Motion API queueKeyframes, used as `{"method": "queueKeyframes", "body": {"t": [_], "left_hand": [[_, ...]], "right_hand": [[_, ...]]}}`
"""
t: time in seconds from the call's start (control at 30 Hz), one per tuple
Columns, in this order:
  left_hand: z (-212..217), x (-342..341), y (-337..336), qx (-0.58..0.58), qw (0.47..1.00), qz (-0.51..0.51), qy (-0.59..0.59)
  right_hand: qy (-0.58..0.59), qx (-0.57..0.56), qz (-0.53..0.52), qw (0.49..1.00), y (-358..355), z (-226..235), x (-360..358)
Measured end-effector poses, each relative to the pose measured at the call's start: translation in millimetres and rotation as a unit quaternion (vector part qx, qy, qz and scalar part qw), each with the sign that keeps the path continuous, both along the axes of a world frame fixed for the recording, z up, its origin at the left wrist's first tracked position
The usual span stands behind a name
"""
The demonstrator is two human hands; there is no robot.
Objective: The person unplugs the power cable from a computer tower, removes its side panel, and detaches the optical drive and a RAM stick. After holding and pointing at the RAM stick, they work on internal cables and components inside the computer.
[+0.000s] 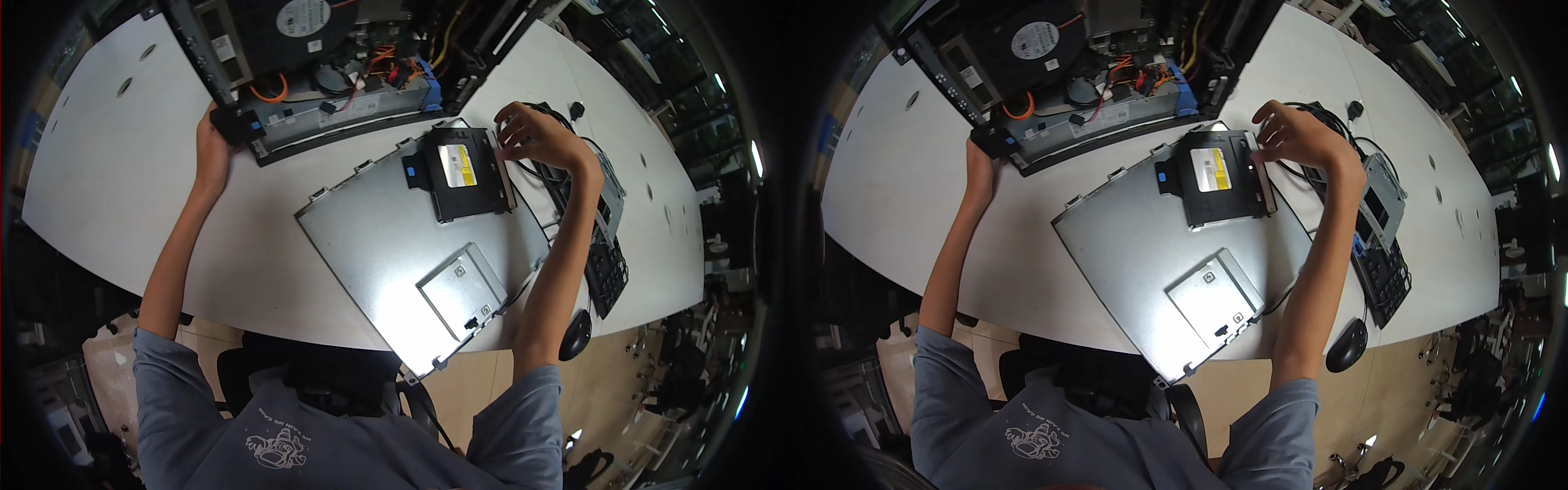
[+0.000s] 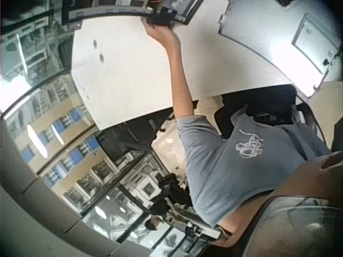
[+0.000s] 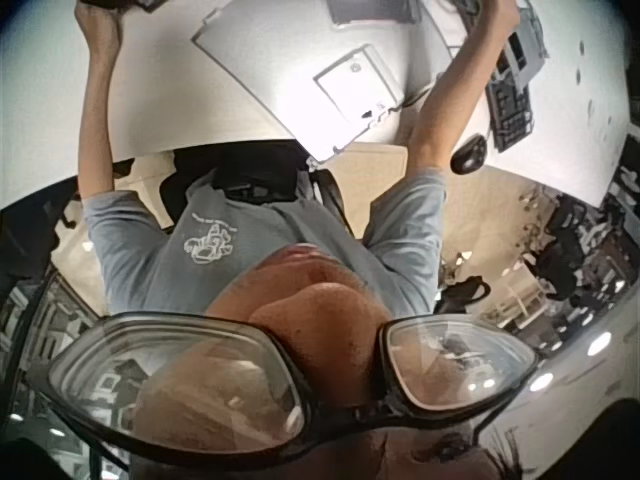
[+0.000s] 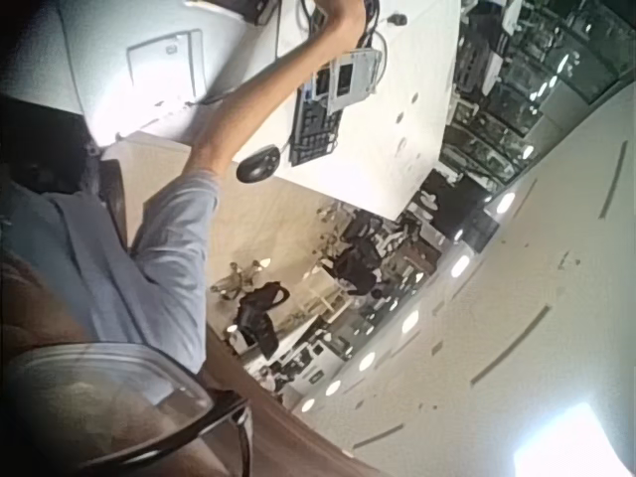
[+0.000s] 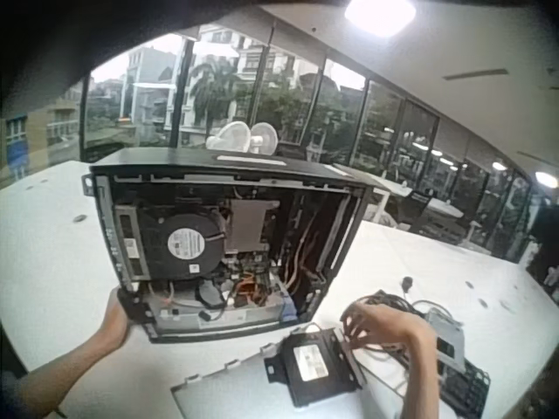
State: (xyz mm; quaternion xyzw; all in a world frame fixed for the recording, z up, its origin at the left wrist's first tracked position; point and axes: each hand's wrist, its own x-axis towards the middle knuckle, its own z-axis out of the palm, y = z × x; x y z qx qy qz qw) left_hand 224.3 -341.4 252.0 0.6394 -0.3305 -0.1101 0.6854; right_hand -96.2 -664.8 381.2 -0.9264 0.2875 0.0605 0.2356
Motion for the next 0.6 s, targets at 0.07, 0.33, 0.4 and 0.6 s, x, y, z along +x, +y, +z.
{"method": "queueKeyframes", "body": {"t": [0.07,0.33,0.4,0.6], "left_hand": [[-6,7,8,-0.016,1.0,-0.007,-0.01],[-14,16,7,0.02,0.999,0.049,0.002],[-24,25,5,0.03,0.999,0.034,0.016],[-28,31,13,0.049,0.998,0.033,0.01]], "right_hand": [[0.015,0.003,-0.054,0.998,-13,-6,-5],[-0.056,-0.203,-0.201,0.957,-67,-1,-81],[0.085,-0.298,-0.334,0.89,-86,-12,-98],[0.006,-0.239,-0.396,0.887,-121,-46,-142]]}}
